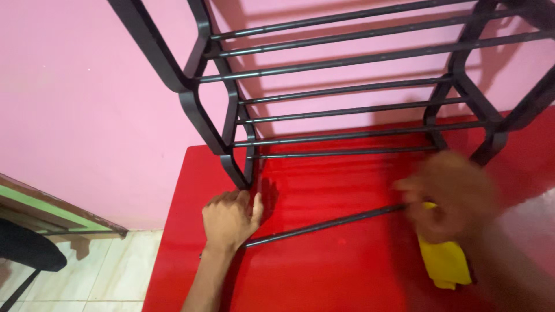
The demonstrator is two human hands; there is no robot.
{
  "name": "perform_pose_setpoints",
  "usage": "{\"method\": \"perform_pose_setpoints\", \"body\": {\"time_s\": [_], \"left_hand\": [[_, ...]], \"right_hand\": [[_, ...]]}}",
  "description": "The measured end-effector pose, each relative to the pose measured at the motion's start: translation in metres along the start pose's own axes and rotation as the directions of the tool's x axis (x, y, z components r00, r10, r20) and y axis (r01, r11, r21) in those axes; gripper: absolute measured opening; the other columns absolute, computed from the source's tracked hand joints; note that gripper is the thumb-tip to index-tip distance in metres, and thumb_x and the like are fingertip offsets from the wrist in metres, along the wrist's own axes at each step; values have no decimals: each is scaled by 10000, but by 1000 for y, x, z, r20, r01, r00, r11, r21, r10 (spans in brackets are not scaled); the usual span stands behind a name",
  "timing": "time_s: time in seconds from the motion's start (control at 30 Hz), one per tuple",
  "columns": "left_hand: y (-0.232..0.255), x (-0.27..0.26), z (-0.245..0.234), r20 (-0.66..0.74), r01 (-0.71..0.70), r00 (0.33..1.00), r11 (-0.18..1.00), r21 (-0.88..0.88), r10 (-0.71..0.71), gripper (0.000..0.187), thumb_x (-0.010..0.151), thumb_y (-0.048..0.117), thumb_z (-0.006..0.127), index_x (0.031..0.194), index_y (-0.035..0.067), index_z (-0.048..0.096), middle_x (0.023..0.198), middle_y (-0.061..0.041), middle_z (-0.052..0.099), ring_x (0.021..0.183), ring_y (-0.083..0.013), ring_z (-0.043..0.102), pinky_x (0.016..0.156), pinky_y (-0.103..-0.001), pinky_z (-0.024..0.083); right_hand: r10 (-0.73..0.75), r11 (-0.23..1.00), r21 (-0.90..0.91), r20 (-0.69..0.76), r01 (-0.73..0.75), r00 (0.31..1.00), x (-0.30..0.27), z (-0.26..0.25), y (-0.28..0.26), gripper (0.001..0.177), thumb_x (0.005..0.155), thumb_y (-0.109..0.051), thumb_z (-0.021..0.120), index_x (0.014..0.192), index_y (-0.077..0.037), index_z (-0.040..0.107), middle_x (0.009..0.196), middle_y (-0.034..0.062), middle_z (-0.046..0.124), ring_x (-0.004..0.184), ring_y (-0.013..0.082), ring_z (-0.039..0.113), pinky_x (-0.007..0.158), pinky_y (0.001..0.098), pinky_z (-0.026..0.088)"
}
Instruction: The person assembles a black metal shoe rack by inserting horizontal rods into the frame slots and securing them. They then place a yellow cloth on one of the rods. The task is performed on a red table against a pink wall.
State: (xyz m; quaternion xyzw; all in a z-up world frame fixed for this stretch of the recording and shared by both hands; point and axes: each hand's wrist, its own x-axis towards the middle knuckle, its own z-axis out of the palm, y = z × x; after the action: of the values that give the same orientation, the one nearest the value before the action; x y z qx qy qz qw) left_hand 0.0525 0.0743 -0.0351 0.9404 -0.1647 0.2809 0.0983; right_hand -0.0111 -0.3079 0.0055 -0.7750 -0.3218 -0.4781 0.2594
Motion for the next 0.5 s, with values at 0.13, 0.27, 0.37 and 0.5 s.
{"method": "perform_pose_setpoints", "body": {"time_s": [0.13,0.27,0.37,0.5], "left_hand": [[-10,3,9,-134,134,981,990,-31,-137,413,835,442,740,735,61,616,720,-139,653,689,-366,648,605,-503,520],[-12,12,24,-115,212,969,974,-82,-220,525,779,474,783,882,-8,604,852,-210,662,800,-420,640,684,-535,513],[-15,13,35,-56,243,965,955,-168,-255,513,825,433,787,956,-27,601,895,-224,657,834,-424,630,716,-539,508],[-20,11,39,15,253,966,934,-253,-258,384,859,360,784,947,11,650,905,-192,669,891,-402,620,790,-527,497]], "right_hand": [[-128,982,-77,407,174,905,51,62,-29,152,741,-56,740,893,-43,740,745,86,686,664,254,637,590,404,478],[-159,969,-120,355,214,921,61,125,-34,162,842,-69,720,999,-29,708,963,108,712,892,260,667,813,396,519],[17,994,-103,459,34,888,60,178,-24,290,841,-83,696,1127,-38,703,1108,111,708,1020,272,660,916,413,512],[140,989,-122,555,-87,820,59,235,-16,464,836,-119,673,1300,-108,652,1274,154,654,1156,328,607,990,476,455]]}}
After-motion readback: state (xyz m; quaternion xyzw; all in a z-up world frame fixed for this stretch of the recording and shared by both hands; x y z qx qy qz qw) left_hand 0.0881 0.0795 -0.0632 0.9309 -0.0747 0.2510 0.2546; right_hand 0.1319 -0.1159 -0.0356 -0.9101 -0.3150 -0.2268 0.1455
